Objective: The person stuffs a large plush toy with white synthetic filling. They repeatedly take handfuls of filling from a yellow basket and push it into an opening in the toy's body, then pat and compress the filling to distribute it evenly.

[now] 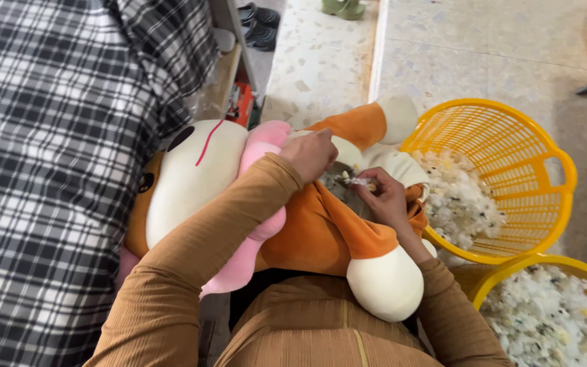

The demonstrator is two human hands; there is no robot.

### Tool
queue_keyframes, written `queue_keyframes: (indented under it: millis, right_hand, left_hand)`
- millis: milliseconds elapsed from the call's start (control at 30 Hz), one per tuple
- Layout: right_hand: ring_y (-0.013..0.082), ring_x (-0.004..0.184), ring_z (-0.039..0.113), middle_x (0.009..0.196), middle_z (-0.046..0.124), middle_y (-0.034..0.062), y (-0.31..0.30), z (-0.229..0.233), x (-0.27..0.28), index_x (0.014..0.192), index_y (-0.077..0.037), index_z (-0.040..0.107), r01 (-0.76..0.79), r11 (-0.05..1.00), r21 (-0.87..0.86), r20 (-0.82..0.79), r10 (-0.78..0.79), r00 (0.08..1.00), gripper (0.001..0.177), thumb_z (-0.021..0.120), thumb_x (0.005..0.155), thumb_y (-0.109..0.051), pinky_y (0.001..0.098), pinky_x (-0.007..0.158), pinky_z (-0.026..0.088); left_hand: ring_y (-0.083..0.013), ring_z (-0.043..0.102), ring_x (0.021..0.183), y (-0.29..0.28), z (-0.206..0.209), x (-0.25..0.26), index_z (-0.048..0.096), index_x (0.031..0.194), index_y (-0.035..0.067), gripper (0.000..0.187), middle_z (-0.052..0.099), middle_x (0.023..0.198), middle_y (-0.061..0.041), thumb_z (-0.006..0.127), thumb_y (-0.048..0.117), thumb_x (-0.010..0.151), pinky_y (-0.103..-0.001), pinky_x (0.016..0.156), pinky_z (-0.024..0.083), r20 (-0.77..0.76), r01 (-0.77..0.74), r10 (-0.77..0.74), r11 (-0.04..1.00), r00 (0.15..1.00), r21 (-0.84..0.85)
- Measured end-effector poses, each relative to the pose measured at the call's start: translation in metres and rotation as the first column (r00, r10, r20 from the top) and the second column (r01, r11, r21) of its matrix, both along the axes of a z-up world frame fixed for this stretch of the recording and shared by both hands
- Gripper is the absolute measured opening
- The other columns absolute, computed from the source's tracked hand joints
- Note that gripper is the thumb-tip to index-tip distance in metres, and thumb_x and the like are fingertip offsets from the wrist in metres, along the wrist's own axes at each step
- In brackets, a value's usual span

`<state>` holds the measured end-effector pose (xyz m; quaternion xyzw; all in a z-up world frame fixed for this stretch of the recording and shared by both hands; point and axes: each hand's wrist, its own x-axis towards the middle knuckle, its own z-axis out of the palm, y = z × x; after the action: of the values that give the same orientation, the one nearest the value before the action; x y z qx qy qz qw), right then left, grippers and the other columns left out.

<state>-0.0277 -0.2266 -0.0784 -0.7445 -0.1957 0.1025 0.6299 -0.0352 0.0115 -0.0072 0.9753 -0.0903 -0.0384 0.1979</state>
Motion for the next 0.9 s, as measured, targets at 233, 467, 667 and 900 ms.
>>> queue_keyframes:
  millis: [233,467,667,900]
  right_hand:
    - [0.0178,0.094,0.072,0.101,0.073,0.0075,0.009,0.023,-0.009,0.106,-0.005,0.068,-0.006,0.969,-0.247,0.450,0.120,0.885,0.024,0.073,0.083,-0.001,0.0295,0.084,0.056]
    - [0.0178,0.091,0.072,0.101,0.071,0.0065,0.012,0.025,-0.009,0.106,-0.006,0.069,-0.022,0.973,-0.229,0.421,0.120,0.899,0.024,0.072,0.082,0.001,0.0277,0.079,0.055]
    - [0.0143,0.100,0.069,0.108,0.068,0.0050,-0.023,0.010,0.012,0.111,-0.004,0.062,0.124,0.986,0.108,0.366,-0.156,0.918,0.016,0.068,0.097,0.000,0.0270,0.091,0.057]
    - [0.0198,0.086,0.071,0.103,0.071,0.0120,-0.119,-0.012,0.083,0.117,-0.001,0.065,0.609,0.783,-0.125,0.478,-0.490,0.729,0.021,0.079,0.102,-0.004,0.0300,0.078,0.058]
  left_hand:
    - [-0.0290,0.074,0.073,-0.048,-0.055,-0.031,0.076,0.081,0.010,0.015,0.072,0.088,-0.011,0.062,0.014,0.086,-0.041,0.060,0.060,0.277,-0.277,0.228,0.949,0.933,0.153]
    - [-0.0233,0.069,0.099,-0.055,-0.033,-0.048,0.075,0.105,0.002,0.027,0.068,0.116,-0.012,0.059,0.017,0.090,-0.037,0.088,0.050,0.299,-0.301,0.217,0.914,0.929,0.272]
    - [-0.0221,0.067,0.103,-0.050,0.001,-0.050,0.070,0.118,0.002,0.034,0.064,0.126,-0.013,0.054,0.016,0.092,-0.054,0.108,0.026,0.135,-0.222,0.184,0.902,0.974,0.370]
    - [-0.0212,0.064,0.114,-0.055,-0.002,-0.046,0.058,0.138,-0.001,0.047,0.063,0.130,-0.011,0.052,0.017,0.095,-0.054,0.113,0.024,0.127,-0.249,0.218,0.901,0.968,0.355]
